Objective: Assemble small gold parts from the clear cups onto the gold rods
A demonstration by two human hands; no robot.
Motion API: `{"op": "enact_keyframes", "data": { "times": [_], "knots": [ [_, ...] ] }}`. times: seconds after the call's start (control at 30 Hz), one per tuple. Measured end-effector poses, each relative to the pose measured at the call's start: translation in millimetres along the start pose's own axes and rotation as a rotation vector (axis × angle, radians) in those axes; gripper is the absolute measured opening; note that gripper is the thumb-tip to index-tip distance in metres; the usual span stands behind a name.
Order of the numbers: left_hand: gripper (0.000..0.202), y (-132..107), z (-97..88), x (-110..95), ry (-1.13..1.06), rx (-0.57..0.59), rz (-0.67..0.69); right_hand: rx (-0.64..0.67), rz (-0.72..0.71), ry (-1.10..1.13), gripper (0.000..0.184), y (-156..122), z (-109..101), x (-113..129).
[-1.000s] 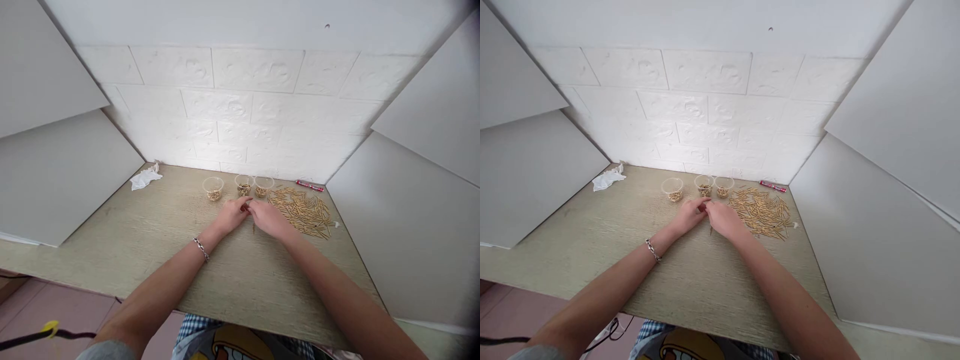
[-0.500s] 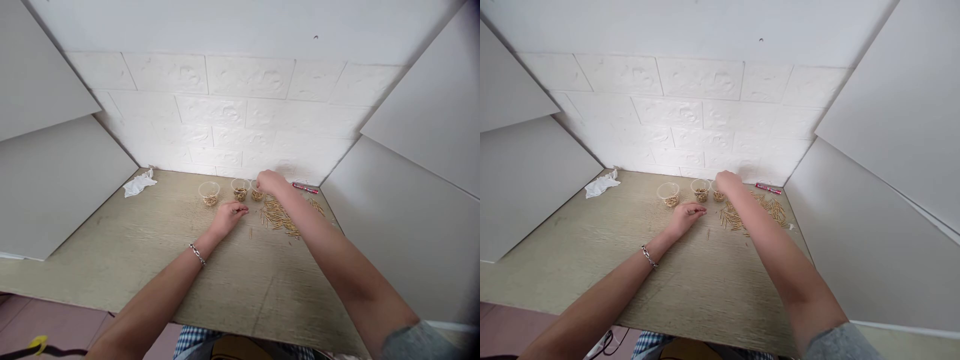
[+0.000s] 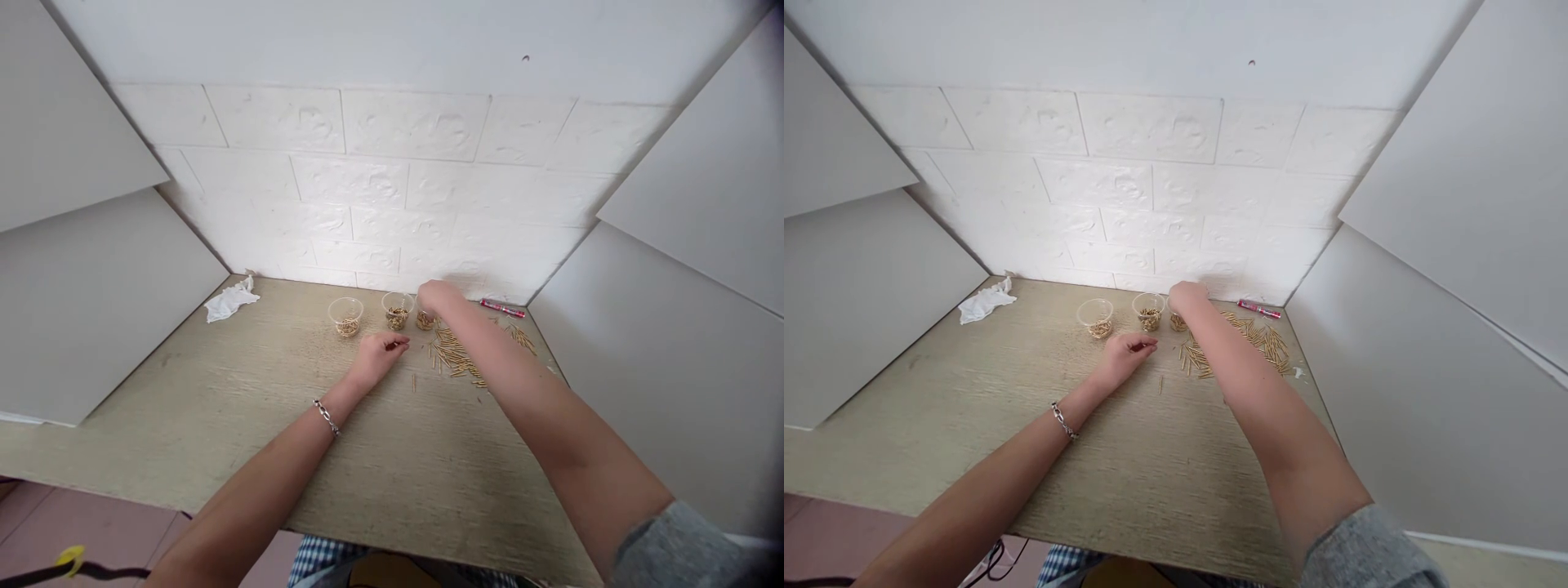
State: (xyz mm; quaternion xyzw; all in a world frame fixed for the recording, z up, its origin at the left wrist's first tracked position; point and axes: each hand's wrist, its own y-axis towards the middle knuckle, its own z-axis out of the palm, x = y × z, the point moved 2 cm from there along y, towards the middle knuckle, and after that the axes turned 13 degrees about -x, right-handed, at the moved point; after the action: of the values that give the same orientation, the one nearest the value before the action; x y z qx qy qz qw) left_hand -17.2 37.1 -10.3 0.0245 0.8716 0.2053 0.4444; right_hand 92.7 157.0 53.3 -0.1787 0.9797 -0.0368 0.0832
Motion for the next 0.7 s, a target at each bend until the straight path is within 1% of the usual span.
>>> {"op": "enact_keyframes", "data": {
  "times": [0.17,0.33,0.57,0.63,0.7],
  "knots": [
    [0.017,0.6,0.6,1.9,0.005,0.01,-0.036,-0.018,-0.025,0.027,0.037,-2.4,-1.1,-0.9],
    [0.021,1.3,-1.3,1.5,-0.017,0.017,-0.057,-0.039,-0.041,0.068,0.036,-5.4,-6.5,-7.5],
    [0.038,1.7,-1.3,1.4,-0.05,0.038,-0.097,-0.148,-0.063,0.121,0.033,-17.6,-10.3,-17.2],
    [0.037,1.8,-1.0,0.9,-0.063,0.042,-0.098,-0.187,-0.059,0.137,0.032,-21.1,-10.5,-19.4],
    [0.03,1.8,-0.9,-0.2,-0.082,0.047,-0.106,-0.227,-0.058,0.155,0.033,-25.0,-9.3,-21.7]
  ]
}}
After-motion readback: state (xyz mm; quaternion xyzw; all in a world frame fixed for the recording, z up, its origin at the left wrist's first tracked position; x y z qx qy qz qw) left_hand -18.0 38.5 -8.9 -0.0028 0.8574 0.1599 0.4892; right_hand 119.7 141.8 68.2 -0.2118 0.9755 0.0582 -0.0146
